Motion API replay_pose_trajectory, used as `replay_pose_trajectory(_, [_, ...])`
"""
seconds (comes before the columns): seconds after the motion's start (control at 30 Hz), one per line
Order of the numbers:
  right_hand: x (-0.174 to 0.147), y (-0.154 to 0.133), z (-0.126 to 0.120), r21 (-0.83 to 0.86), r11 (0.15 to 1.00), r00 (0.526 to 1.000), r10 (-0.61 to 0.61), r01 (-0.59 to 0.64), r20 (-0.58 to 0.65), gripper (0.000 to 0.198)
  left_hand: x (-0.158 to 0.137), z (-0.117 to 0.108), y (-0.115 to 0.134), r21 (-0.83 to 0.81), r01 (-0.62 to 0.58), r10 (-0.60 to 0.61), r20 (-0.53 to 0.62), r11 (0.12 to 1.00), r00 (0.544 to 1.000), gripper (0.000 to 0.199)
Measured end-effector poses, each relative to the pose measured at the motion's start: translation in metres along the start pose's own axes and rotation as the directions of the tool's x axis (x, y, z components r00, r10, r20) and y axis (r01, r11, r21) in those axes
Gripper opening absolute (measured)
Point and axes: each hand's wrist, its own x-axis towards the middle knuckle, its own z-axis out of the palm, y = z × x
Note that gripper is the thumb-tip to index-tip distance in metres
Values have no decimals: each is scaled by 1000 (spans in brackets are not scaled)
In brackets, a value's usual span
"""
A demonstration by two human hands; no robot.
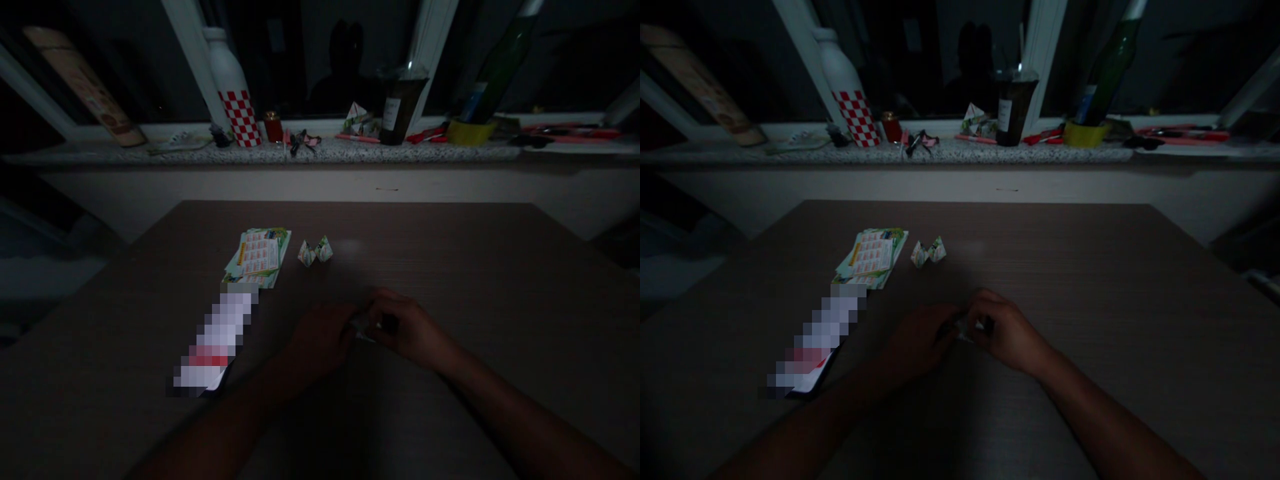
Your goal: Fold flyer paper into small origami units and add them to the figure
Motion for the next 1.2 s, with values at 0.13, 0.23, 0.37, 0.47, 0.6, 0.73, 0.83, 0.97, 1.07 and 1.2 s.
replay_pose_trajectory(0.13, [0, 4, 6, 120, 992, 997, 33, -23, -75, 17, -1, -1, -2, -40, -21, 19, -47, 999, 999, 26])
replay_pose_trajectory(0.23, [0, 2, 7, 266, 960, 974, 139, -89, -177, 15, 1, -8, 1, -145, 35, -64, -197, 989, 978, 29])
replay_pose_trajectory(0.37, [2, -7, 9, 520, 829, 858, 408, -205, -312, 22, 4, -13, 8, -500, 194, -346, -232, 844, 909, 43])
replay_pose_trajectory(0.47, [3, -14, 12, 631, 753, 781, 503, -186, -370, 28, 6, -9, 12, -761, 215, -367, -32, 612, 930, 32])
replay_pose_trajectory(0.6, [4, -19, 18, 715, 681, 749, 555, -160, -361, 32, 6, -4, 15, -809, 262, -394, 41, 526, 918, 23])
replay_pose_trajectory(0.73, [5, -21, 21, 741, 647, 729, 594, -182, -340, 38, 7, -5, 16, -831, 262, -414, 42, 492, 909, 22])
replay_pose_trajectory(0.83, [4, -23, 23, 746, 642, 744, 584, -178, -325, 39, 7, -5, 16, -827, 269, -432, 35, 494, 901, 20])
replay_pose_trajectory(0.97, [3, -23, 24, 722, 667, 746, 573, -183, -340, 41, 7, -3, 17, -829, 265, -435, 29, 493, 900, 18])
replay_pose_trajectory(1.07, [2, -21, 25, 700, 692, 750, 555, -175, -361, 44, 7, -2, 16, -824, 272, -448, 25, 497, 894, 18])
replay_pose_trajectory(1.2, [3, -20, 24, 661, 735, 778, 500, -150, -380, 47, 8, -4, 16, -815, 292, -465, 32, 500, 885, 18])
